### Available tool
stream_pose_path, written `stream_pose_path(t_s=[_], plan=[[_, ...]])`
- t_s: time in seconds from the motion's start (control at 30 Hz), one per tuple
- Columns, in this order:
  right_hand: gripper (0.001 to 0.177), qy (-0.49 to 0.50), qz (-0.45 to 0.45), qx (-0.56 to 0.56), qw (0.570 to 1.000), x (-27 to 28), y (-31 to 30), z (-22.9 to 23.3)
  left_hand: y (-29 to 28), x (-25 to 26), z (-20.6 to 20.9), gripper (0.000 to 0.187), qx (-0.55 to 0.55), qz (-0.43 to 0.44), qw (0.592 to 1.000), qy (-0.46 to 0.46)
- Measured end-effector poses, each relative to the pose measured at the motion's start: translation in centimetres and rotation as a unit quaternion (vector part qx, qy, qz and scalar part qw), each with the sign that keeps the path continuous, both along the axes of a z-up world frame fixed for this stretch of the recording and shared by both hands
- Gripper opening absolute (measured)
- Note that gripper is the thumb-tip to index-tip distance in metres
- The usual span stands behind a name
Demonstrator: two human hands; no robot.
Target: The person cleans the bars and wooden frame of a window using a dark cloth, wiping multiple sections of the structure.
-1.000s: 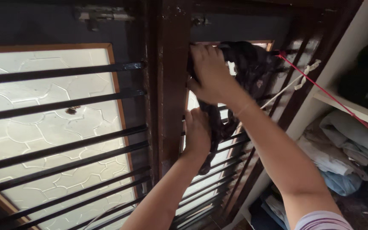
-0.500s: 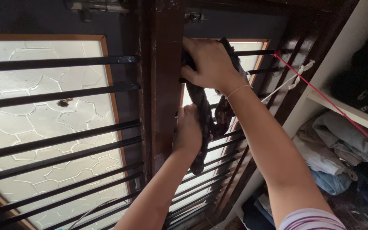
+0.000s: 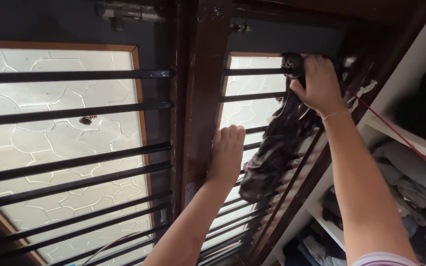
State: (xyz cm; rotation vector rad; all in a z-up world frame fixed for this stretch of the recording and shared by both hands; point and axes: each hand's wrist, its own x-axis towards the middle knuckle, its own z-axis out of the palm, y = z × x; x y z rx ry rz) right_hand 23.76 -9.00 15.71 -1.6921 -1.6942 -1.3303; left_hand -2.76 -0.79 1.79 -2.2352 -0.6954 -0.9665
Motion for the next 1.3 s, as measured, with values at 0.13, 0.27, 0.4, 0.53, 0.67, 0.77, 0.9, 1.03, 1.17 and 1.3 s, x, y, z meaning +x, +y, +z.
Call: stream_pose_path(t_s=[0.13,0.27,0.4,0.53,0.67,0.77,0.9,1.03,1.17,1.3], plan=[[0.039,-0.003,-0.007,0.086,0.996,0.8,1.3,-4.2,0.1,0.0,-0.1,0.049,-0.007,0.002,1.000,0.011],[0.037,0.023,0.012,0.193,0.981,1.0,0.9,-7.8,0.3,0.5,-0.5,0.047,-0.008,-0.002,1.000,-0.005],[0.033,0.037,-0.002,0.220,0.975,0.4,-2.3,-11.5,0.4,0.8,-0.9,0.047,-0.011,-0.018,0.999,-0.035],[0.035,0.127,-0.009,0.316,0.940,1.0,-5.0,-8.1,0.3,0.6,-0.3,0.046,-0.017,-0.013,1.000,-0.021],[0.069,0.115,-0.146,0.107,0.977,4.7,-4.2,-0.4,0.0,0.4,-0.2,0.048,-0.008,-0.005,1.000,-0.005],[0.095,0.201,-0.364,-0.106,0.903,6.0,-1.2,2.6,0.0,0.2,0.0,0.048,-0.002,-0.003,1.000,-0.011],[0.086,0.211,-0.405,-0.181,0.871,7.1,-1.1,5.3,0.2,0.2,0.0,0.046,-0.014,-0.016,1.000,-0.011],[0.090,0.248,-0.437,-0.209,0.839,6.8,-0.9,6.7,0.0,0.1,0.3,0.049,-0.019,-0.022,0.999,-0.016],[0.087,0.254,-0.428,-0.198,0.844,6.7,-0.7,6.5,-0.1,0.0,0.1,0.046,-0.019,-0.024,0.999,-0.026],[0.052,0.167,-0.358,-0.112,0.912,6.5,-1.7,3.2,-0.1,0.5,-0.2,0.053,-0.039,-0.026,0.999,-0.020]])
